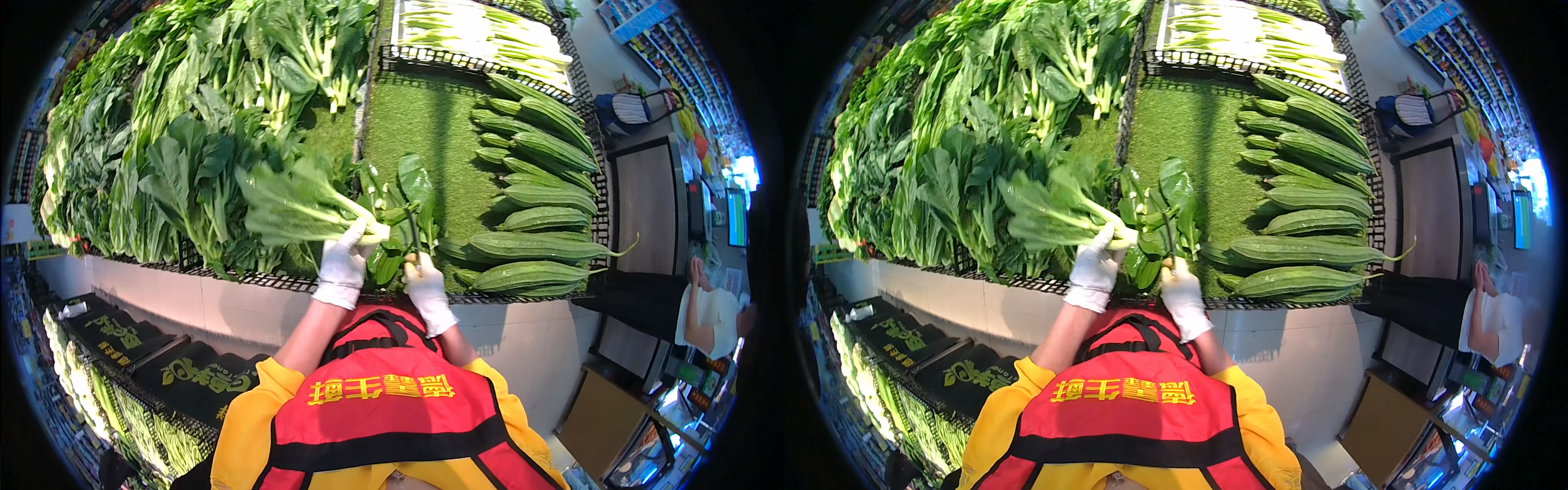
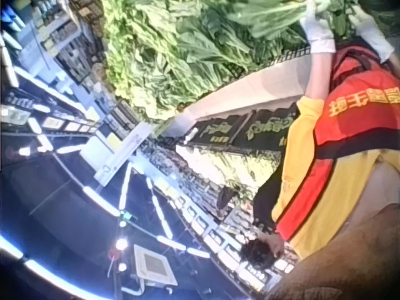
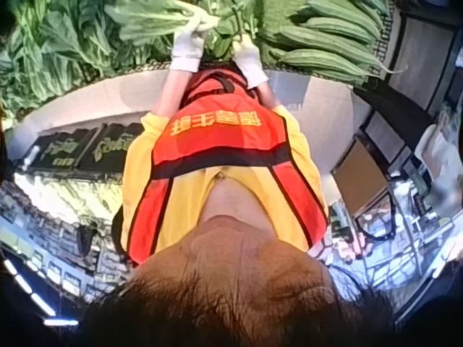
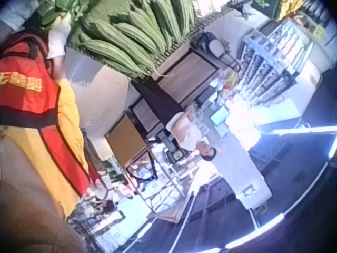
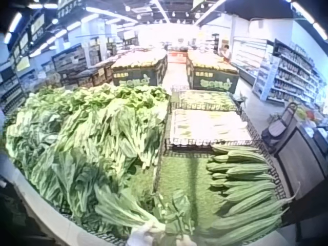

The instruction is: The person walks through a supermarket produce section and trims the ends of leafy green vegetables using a small knife. The trimmed ends are discarded, and the cleaned vegetables are placed back on the display.

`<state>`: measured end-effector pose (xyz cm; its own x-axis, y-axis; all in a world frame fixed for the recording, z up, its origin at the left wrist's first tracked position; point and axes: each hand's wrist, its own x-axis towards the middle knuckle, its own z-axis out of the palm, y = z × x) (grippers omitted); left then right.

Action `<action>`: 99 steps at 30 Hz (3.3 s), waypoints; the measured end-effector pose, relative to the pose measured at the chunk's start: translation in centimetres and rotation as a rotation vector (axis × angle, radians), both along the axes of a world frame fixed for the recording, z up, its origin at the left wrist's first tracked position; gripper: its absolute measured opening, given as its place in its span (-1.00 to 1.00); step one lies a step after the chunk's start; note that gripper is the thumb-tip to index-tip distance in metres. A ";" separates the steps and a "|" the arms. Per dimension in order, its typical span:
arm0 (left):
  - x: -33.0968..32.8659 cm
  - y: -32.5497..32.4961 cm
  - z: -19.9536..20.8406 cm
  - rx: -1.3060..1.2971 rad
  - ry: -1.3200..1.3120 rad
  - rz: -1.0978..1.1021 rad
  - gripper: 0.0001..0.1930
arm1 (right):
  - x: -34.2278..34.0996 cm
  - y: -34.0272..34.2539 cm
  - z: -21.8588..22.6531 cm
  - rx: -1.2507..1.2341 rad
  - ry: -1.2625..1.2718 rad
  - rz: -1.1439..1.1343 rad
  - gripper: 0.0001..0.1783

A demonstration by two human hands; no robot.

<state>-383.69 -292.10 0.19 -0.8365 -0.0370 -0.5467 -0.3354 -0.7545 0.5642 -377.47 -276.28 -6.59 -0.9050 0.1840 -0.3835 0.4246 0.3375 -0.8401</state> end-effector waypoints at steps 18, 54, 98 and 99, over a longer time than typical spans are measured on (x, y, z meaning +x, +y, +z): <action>1.8 -10.4 -11.0 -1.617 -0.335 -0.380 0.10 | 1.5 3.0 1.9 -0.101 -0.171 0.031 -0.75; -4.0 -22.5 3.1 0.229 0.169 0.054 -0.67 | -0.4 -1.7 4.9 -0.191 -0.102 0.130 -0.71; -0.4 -18.9 -8.5 -2.438 -0.177 -0.506 -0.35 | -7.1 -6.3 5.0 -0.198 0.097 0.360 -0.67; -0.5 -19.2 -8.6 -2.402 -0.165 -0.544 -0.38 | -6.1 -5.3 5.3 -0.186 0.075 0.353 -0.66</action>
